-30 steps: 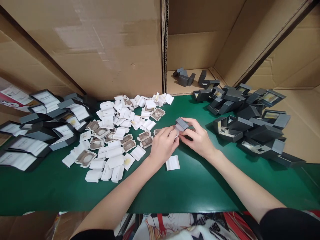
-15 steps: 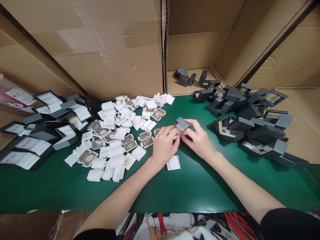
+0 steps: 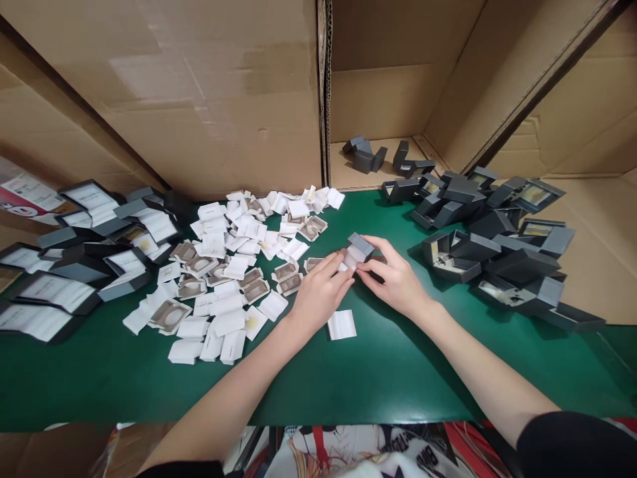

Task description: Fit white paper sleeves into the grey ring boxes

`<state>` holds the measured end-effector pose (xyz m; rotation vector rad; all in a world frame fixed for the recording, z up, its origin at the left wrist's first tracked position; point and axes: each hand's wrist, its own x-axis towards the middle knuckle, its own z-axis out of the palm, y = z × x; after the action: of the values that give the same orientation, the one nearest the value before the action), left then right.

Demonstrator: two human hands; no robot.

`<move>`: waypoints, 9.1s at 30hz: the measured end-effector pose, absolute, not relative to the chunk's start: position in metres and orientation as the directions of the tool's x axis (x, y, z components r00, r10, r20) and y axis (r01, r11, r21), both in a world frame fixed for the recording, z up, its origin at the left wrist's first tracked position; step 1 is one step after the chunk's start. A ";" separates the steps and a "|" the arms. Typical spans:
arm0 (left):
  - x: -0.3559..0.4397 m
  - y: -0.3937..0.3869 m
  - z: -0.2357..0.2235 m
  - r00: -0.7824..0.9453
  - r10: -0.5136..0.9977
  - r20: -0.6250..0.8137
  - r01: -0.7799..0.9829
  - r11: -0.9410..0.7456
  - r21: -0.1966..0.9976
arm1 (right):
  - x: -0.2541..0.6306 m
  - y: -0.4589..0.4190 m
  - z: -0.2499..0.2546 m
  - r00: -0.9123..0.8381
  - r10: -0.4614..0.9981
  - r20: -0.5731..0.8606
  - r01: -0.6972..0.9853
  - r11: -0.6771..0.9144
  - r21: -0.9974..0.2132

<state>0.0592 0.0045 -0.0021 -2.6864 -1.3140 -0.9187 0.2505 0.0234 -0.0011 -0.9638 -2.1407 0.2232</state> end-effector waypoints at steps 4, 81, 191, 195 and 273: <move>0.057 0.001 0.000 0.532 0.714 0.455 0.737 -0.655 0.167 | 0.254 0.025 -0.002 -0.409 0.721 0.559 0.646 0.662 -0.382; 0.014 0.023 0.023 0.057 0.962 0.268 0.977 -0.109 0.184 | 0.251 0.014 0.011 -0.414 0.578 0.703 0.360 0.813 -0.457; 0.048 0.007 0.026 0.523 0.495 0.694 0.600 -0.792 0.112 | 0.242 0.012 0.011 -0.313 0.948 0.064 0.034 0.078 -0.996; 0.045 0.009 0.025 0.505 0.550 0.665 0.622 -0.766 0.161 | 0.250 0.018 0.010 -0.193 0.976 0.105 0.050 0.117 -0.992; 0.049 -0.001 0.028 0.649 0.734 0.200 0.646 -0.670 0.366 | 0.261 0.031 -0.008 -0.313 0.939 0.140 0.325 0.244 -0.914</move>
<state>0.0487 -0.0006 0.0282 -3.0865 -1.3195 -0.5767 0.2605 0.0311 -0.0082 -1.1643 -1.7861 1.0632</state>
